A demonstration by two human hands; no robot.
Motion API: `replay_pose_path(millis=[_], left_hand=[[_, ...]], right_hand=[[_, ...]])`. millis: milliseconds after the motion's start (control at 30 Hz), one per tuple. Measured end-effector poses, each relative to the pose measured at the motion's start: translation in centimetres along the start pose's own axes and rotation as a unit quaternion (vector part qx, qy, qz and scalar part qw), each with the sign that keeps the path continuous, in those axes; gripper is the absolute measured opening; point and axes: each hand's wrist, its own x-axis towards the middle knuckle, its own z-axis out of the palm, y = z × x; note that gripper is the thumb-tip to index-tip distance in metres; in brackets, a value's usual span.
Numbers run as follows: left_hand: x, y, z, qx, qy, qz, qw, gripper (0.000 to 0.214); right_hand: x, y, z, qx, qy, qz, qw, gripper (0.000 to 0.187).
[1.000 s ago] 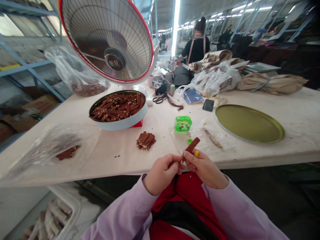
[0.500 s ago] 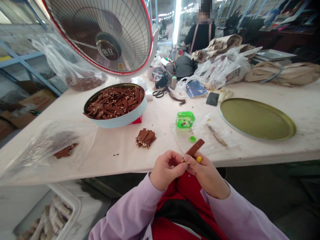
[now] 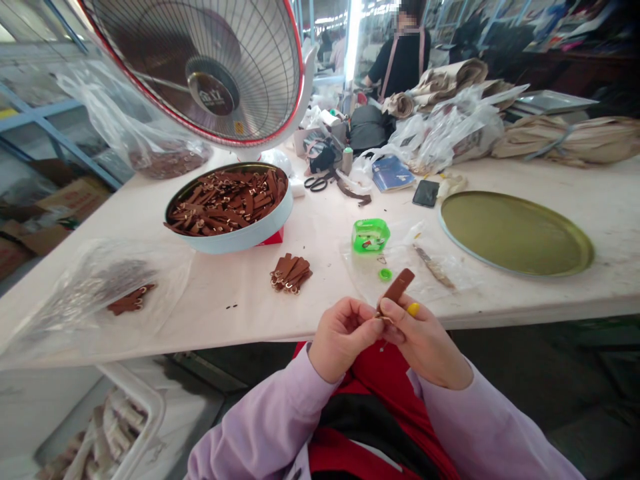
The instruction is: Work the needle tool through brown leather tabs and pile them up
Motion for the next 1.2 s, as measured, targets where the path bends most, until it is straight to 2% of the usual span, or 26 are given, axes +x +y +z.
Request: replay_pose_path(millis=[67, 200, 467, 567, 700, 867, 967, 1067, 1133, 1200], left_hand=[[-0.1, -0.1, -0.2, -0.005, -0.017, 0.014, 1.000, 0.032], [-0.1, -0.2, -0.6, -0.003, -0.031, 0.034, 0.999, 0.028], [-0.1, -1.2, -1.0, -0.022, -0.007, 0.042, 0.999, 0.029], [0.0, -1.0, -1.1, -0.011, 0.009, 0.037, 0.999, 0.031], [0.0, -0.6, -1.1, 0.004, 0.032, 0.023, 0.999, 0.034], [-0.1, -0.2, -0.5, 0.039, 0.054, 0.017, 0.998, 0.036], [-0.2, -0.1, -0.3, 0.075, 0.074, 0.014, 0.994, 0.035], [-0.2, 0.0, -0.7, 0.084, 0.056, -0.006, 0.995, 0.035], [-0.1, 0.0, -1.1, 0.069, 0.023, -0.020, 0.997, 0.035], [-0.1, 0.0, -1.4, 0.054, -0.002, -0.028, 0.998, 0.035]], right_hand=[[0.0, -0.6, 0.2, 0.049, -0.026, 0.041, 0.998, 0.029], [0.1, -1.2, 0.5, 0.078, -0.045, 0.074, 0.993, 0.031], [0.7, -1.0, 0.7, 0.094, -0.087, 0.117, 0.985, 0.035], [0.5, -0.9, 0.4, 0.048, -0.077, 0.073, 0.993, 0.033], [0.2, -0.9, -0.3, -0.069, -0.096, -0.018, 0.993, 0.035], [0.1, -0.9, -0.4, -0.227, -0.072, -0.098, 0.966, 0.024], [0.2, -0.8, -0.4, -0.282, -0.043, -0.144, 0.947, 0.023], [0.3, -0.4, -0.5, -0.240, -0.035, -0.103, 0.965, 0.026], [0.3, -0.1, -0.5, -0.152, -0.049, -0.035, 0.987, 0.029], [0.3, 0.0, -0.4, -0.064, -0.066, 0.022, 0.996, 0.032]])
